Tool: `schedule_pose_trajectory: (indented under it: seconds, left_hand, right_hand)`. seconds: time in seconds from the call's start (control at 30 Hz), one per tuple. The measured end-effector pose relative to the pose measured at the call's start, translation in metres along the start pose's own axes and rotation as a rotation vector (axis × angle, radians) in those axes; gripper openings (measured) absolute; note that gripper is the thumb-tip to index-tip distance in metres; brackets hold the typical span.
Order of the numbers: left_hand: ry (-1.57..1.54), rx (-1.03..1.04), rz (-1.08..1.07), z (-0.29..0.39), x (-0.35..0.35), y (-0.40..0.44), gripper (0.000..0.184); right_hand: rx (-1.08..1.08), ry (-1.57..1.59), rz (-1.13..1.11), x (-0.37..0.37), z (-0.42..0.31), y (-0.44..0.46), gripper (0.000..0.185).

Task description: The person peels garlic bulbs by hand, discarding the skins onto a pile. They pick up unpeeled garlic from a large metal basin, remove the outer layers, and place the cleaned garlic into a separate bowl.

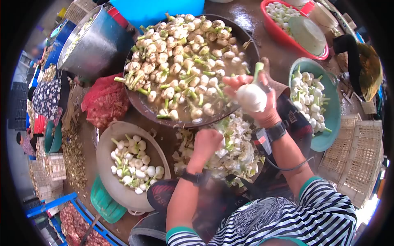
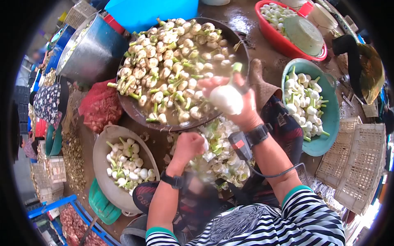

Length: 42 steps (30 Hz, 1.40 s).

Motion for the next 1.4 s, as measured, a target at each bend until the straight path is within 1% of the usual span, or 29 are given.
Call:
schedule_pose_trajectory:
  seconds: [0.03, 0.07, 0.1, 0.13, 0.17, 0.2, 0.23, 0.3, 0.33, 0.37, 0.4, 0.47, 0.53, 0.57, 0.6, 0.67, 0.7, 0.77, 0.8, 0.87, 0.9, 1.0, 1.07, 1.13, 1.2, 1.27, 1.33, 1.37, 1.4]
  left_hand:
    - [-0.028, -0.030, -0.090, 0.000, 0.005, 0.002, 0.031]
    - [-0.183, -0.139, -0.133, 0.017, 0.003, -0.004, 0.027]
    - [-0.439, -0.115, -0.130, 0.034, 0.001, -0.007, 0.026]
    - [-0.690, -0.095, -0.115, 0.047, -0.004, -0.009, 0.026]
    - [-0.937, -0.068, -0.089, 0.053, -0.009, -0.010, 0.028]
    - [-1.066, -0.005, -0.204, 0.046, -0.008, -0.005, 0.034]
    - [-1.049, 0.030, -0.116, 0.041, -0.007, -0.004, 0.032]
    - [-1.017, 0.103, 0.046, 0.035, -0.005, -0.004, 0.028]
    - [-0.866, 0.112, 0.079, 0.033, -0.006, -0.004, 0.026]
    - [-0.837, 0.122, 0.097, 0.034, -0.007, -0.003, 0.025]
    - [-0.808, 0.128, 0.110, 0.036, -0.007, -0.001, 0.024]
    - [-0.802, 0.159, 0.138, 0.042, -0.006, -0.004, 0.025]
    - [-0.796, 0.076, 0.189, 0.053, -0.011, -0.009, 0.027]
    - [-0.793, 0.033, 0.215, 0.055, -0.013, -0.010, 0.028]
    - [-0.813, -0.003, 0.118, 0.052, -0.014, -0.011, 0.029]
    - [-0.848, -0.076, -0.084, 0.045, -0.019, -0.013, 0.032]
    - [-0.851, -0.062, -0.063, 0.045, -0.019, -0.013, 0.031]
    - [-0.855, -0.028, -0.023, 0.043, -0.018, -0.013, 0.030]
    - [-0.804, -0.019, -0.013, 0.045, -0.017, -0.012, 0.028]
    - [-0.705, -0.009, -0.002, 0.049, -0.014, -0.011, 0.026]
    - [-0.703, -0.005, -0.009, 0.049, -0.014, -0.012, 0.025]
    - [-0.691, 0.017, -0.010, 0.048, -0.015, -0.014, 0.022]
    - [-0.676, 0.027, 0.003, 0.050, -0.014, -0.014, 0.021]
    - [-0.674, 0.038, 0.049, 0.047, -0.012, -0.010, 0.019]
    - [-0.699, 0.036, 0.087, 0.047, -0.012, -0.009, 0.018]
    - [-0.752, 0.020, 0.103, 0.048, -0.011, -0.008, 0.016]
    - [-0.735, -0.029, 0.105, 0.041, -0.011, -0.003, 0.016]
    - [-0.727, -0.049, 0.108, 0.036, -0.010, 0.000, 0.015]
    - [-0.648, -0.042, 0.093, 0.031, -0.008, 0.001, 0.015]
  right_hand:
    - [0.011, -0.105, 0.038, -0.013, 0.001, 0.000, 0.061]
    - [0.030, -0.187, 0.036, -0.011, 0.001, -0.006, 0.062]
    - [0.062, -0.256, 0.044, -0.006, 0.008, -0.011, 0.064]
    - [0.044, -0.328, 0.039, 0.006, 0.014, -0.016, 0.067]
    - [0.027, -0.465, 0.023, 0.013, 0.020, -0.017, 0.064]
    - [0.040, -0.559, -0.025, 0.010, 0.027, -0.015, 0.060]
    - [0.049, -0.656, -0.075, 0.006, 0.032, -0.013, 0.057]
    - [0.183, -0.891, 0.016, 0.009, 0.029, -0.015, 0.048]
    - [0.221, -0.927, 0.109, 0.010, 0.032, -0.017, 0.046]
    - [0.258, -0.965, 0.207, 0.010, 0.031, -0.018, 0.044]
    - [0.312, -0.923, 0.244, 0.013, 0.028, -0.020, 0.036]
    - [0.171, -0.917, 0.136, 0.013, 0.027, -0.024, 0.043]
    - [0.030, -0.918, -0.006, 0.004, 0.033, -0.025, 0.047]
    - [-0.066, -0.989, -0.113, 0.005, 0.034, -0.020, 0.048]
    - [-0.160, -1.060, -0.221, 0.007, 0.033, -0.016, 0.049]
    - [-0.108, -1.138, -0.199, 0.011, 0.032, -0.016, 0.048]
    - [-0.080, -1.177, -0.190, 0.015, 0.031, -0.016, 0.048]
    - [0.178, -1.257, 0.048, 0.013, 0.035, -0.021, 0.046]
    - [0.263, -1.304, 0.007, 0.024, 0.030, -0.020, 0.057]
    - [0.248, -1.306, 0.068, 0.019, 0.030, -0.023, 0.059]
    - [0.241, -1.306, 0.099, 0.016, 0.031, -0.025, 0.061]
    - [0.118, -1.122, -0.021, 0.010, 0.030, -0.031, 0.063]
    - [0.005, -1.115, 0.000, 0.014, 0.032, -0.031, 0.052]
    - [0.009, -1.035, 0.018, 0.012, 0.033, -0.031, 0.048]
    - [0.125, -0.882, 0.033, 0.005, 0.033, -0.030, 0.051]
    - [0.124, -0.746, 0.090, 0.005, 0.031, -0.029, 0.055]
    - [0.128, -0.610, 0.147, 0.009, 0.027, -0.028, 0.059]
    - [0.016, -0.810, 0.053, 0.011, 0.025, -0.027, 0.060]
    - [-0.098, -1.005, -0.043, 0.013, 0.024, -0.028, 0.062]
Point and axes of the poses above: each hand's wrist, its own y-axis towards the middle knuckle, its own x-axis out of the palm, z = x × y, the point moved 2 cm from there along y, towards the middle knuckle, and after that the axes turned 1 degree about -y, right-handed, at the moved point
